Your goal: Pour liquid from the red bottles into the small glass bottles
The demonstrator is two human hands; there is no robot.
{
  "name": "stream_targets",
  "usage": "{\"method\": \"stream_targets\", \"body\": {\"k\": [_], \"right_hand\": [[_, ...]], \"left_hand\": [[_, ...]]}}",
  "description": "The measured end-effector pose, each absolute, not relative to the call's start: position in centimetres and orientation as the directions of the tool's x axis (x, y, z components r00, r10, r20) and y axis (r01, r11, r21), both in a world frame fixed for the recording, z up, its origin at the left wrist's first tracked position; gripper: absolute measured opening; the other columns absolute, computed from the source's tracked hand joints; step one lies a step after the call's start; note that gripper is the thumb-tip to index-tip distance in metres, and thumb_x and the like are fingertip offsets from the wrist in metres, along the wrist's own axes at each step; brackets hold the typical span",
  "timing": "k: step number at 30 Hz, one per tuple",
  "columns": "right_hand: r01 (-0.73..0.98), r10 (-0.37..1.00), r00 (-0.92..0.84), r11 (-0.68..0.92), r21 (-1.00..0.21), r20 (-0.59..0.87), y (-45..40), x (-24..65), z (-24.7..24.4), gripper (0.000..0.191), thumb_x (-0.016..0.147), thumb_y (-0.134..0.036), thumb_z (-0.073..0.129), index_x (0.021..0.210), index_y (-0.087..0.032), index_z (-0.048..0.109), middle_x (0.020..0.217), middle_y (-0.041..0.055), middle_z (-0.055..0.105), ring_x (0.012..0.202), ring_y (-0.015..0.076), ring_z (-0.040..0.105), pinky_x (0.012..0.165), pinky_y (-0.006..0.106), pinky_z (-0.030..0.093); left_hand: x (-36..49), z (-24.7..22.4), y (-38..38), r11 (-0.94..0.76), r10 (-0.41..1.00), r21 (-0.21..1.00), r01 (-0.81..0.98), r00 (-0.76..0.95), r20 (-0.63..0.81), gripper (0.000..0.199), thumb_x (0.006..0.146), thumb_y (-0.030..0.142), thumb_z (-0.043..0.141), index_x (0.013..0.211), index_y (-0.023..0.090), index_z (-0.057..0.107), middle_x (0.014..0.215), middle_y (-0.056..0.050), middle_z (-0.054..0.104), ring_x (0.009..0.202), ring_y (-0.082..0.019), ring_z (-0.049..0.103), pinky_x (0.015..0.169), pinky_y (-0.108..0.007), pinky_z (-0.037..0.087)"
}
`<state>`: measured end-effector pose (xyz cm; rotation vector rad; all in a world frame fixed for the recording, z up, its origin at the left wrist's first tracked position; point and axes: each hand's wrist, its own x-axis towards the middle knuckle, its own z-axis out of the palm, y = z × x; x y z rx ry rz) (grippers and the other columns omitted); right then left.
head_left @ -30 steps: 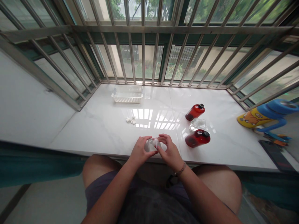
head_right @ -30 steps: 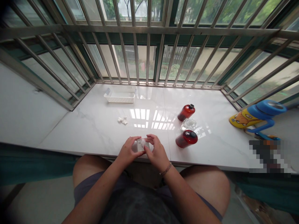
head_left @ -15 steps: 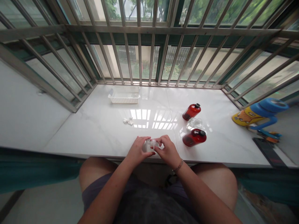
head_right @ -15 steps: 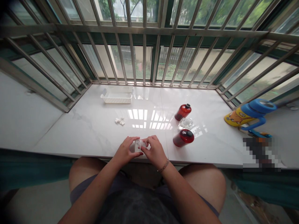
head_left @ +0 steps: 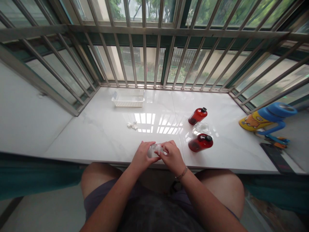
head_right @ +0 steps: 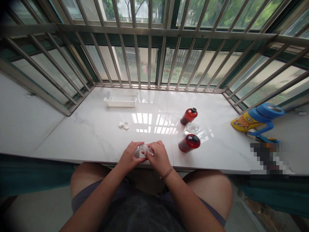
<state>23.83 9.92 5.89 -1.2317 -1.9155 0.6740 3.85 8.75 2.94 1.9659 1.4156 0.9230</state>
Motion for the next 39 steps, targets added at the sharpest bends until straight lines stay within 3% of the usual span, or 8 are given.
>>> {"method": "stream_targets", "body": {"k": [3,7,11,14,17,20,30,39], "right_hand": [[0.531,0.915,-0.261,0.401,-0.746,0.306,10.0,23.8,5.9,0.045,0.091,-0.02,0.078,0.072,-0.028,0.038,0.091,0.0037,0.076,0.087,0.028,0.058,0.077,0.043,0.05],[0.562,0.905,-0.292,0.424,-0.71,0.309,9.2,24.9,6.9,0.03,0.09,-0.018,0.078,0.084,-0.028,0.05,0.108,0.0051,0.078,0.101,0.0315,0.063,0.088,0.049,0.052],[0.686,0.845,-0.249,0.499,-0.529,0.474,7.8,28.2,9.0,0.019,0.095,-0.015,0.068,0.097,-0.029,0.056,0.129,0.0076,0.074,0.122,0.033,0.063,0.107,0.055,0.048],[0.881,0.796,-0.039,0.313,-0.356,0.604,7.8,31.6,10.3,0.014,0.099,-0.025,0.068,0.11,-0.028,0.06,0.142,0.0125,0.068,0.134,0.0377,0.059,0.12,0.064,0.037],[0.946,0.82,0.055,0.14,-0.293,0.569,9.2,35.3,10.3,0.044,0.099,-0.041,0.07,0.136,-0.024,0.057,0.154,0.0197,0.059,0.141,0.0431,0.053,0.122,0.069,0.032],[0.944,0.893,-0.021,0.166,-0.285,0.449,10.6,38.9,9.2,0.047,0.098,-0.043,0.066,0.138,-0.02,0.058,0.145,0.0212,0.063,0.134,0.0404,0.058,0.113,0.059,0.046],[0.964,0.883,0.089,0.041,-0.264,0.461,11.5,48.7,7.2,0.046,0.097,-0.05,0.062,0.132,-0.019,0.06,0.129,0.0196,0.068,0.125,0.0394,0.06,0.107,0.057,0.047],[0.94,0.88,0.102,0.067,-0.333,0.464,13.9,51.6,6.4,0.047,0.098,-0.054,0.065,0.131,-0.021,0.067,0.136,0.0175,0.064,0.132,0.0365,0.058,0.115,0.054,0.045]], "left_hand": [[4.0,2.9,8.7,-0.304,0.952,0.756,0.58,0.21,0.222,0.066,0.079,0.033,0.094,0.138,0.027,0.064,0.138,-0.009,0.074,0.131,-0.032,0.069,0.133,-0.065,0.031],[4.7,2.5,8.7,-0.307,0.952,0.75,0.586,0.198,0.235,0.062,0.082,0.033,0.091,0.138,0.027,0.064,0.137,-0.009,0.074,0.13,-0.033,0.069,0.132,-0.066,0.032],[5.5,2.1,9.1,-0.316,0.949,0.734,0.601,0.205,0.241,0.071,0.078,0.039,0.096,0.141,0.027,0.063,0.139,-0.01,0.074,0.134,-0.035,0.067,0.133,-0.067,0.03],[6.7,2.0,9.9,-0.339,0.941,0.723,0.602,0.22,0.258,0.075,0.076,0.038,0.099,0.142,0.027,0.062,0.139,-0.01,0.073,0.134,-0.035,0.067,0.133,-0.067,0.03],[8.6,2.0,11.1,-0.356,0.934,0.722,0.593,0.239,0.264,0.076,0.076,0.038,0.1,0.141,0.027,0.063,0.138,-0.011,0.074,0.133,-0.036,0.067,0.131,-0.067,0.033],[11.0,2.1,12.4,-0.384,0.922,0.72,0.578,0.284,0.264,0.078,0.075,0.039,0.101,0.142,0.026,0.063,0.139,-0.012,0.073,0.133,-0.036,0.068,0.131,-0.067,0.034],[20.7,1.8,15.6,-0.42,0.889,0.766,0.487,0.393,0.237,0.085,0.071,0.045,0.103,0.142,0.022,0.064,0.143,-0.014,0.072,0.135,-0.038,0.067,0.133,-0.062,0.032],[29.5,1.8,16.1,-0.36,0.91,0.812,0.459,0.365,0.197,0.081,0.073,0.041,0.102,0.14,0.02,0.061,0.128,-0.013,0.073,0.121,-0.035,0.069,0.105,-0.049,0.059]]}}
